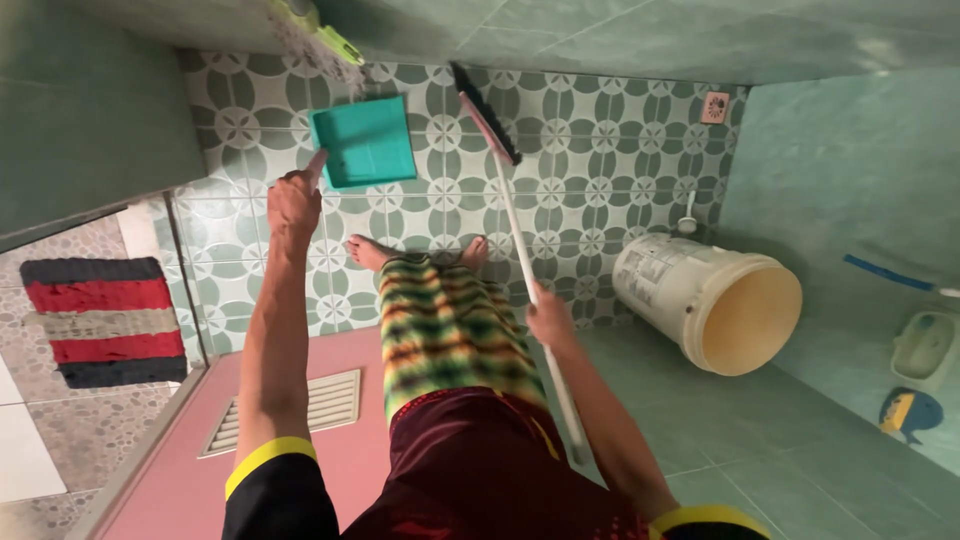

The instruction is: The person sweeps the floor of a bathroom and a small kitchen area using a broom and a dustpan, moving debris into the dustpan and eventually leaning the broom against a wall.

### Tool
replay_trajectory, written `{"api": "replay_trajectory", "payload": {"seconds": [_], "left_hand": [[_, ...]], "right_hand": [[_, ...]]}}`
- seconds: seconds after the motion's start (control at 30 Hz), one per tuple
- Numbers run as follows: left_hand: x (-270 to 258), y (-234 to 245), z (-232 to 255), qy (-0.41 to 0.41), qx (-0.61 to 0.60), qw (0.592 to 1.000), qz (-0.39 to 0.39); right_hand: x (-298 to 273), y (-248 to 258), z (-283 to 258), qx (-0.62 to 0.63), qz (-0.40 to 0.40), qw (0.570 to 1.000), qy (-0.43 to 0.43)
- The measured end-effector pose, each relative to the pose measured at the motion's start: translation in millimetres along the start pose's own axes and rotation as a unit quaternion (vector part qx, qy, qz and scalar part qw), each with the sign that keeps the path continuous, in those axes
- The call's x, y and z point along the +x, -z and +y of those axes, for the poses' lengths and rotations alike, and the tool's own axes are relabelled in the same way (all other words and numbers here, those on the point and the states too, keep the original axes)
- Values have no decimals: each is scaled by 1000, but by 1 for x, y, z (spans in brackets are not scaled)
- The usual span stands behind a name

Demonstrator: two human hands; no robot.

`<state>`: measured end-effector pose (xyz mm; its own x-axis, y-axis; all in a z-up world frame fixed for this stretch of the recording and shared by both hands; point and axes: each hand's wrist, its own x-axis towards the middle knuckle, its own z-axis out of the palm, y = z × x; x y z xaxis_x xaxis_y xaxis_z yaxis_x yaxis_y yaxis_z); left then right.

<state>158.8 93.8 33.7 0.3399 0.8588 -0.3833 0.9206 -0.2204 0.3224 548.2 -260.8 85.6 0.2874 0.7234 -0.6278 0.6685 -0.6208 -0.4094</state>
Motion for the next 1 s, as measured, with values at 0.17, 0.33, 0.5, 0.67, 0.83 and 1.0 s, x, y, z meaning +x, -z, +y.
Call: {"api": "replay_trajectory", "payload": {"seconds": [0.17, 0.33, 0.5, 0.67, 0.83, 1.0], "left_hand": [[9, -16, 18, 32, -16, 999, 10], [11, -17, 22, 17, -41, 997, 65], [23, 2, 36, -18, -41, 997, 65], [38, 14, 54, -44, -42, 994, 87], [63, 5, 60, -23, -41, 997, 67], [84, -33, 52, -3, -8, 996, 92]], "right_hand": [[20, -14, -18, -41, -48, 998, 28], [-14, 7, -27, 2, -107, 990, 88], [-21, 28, 17, -9, -70, 994, 78], [18, 63, 87, -144, -9, 988, -57], [77, 94, 119, -194, 24, 978, -64], [72, 55, 88, -95, -42, 988, -115]]}}
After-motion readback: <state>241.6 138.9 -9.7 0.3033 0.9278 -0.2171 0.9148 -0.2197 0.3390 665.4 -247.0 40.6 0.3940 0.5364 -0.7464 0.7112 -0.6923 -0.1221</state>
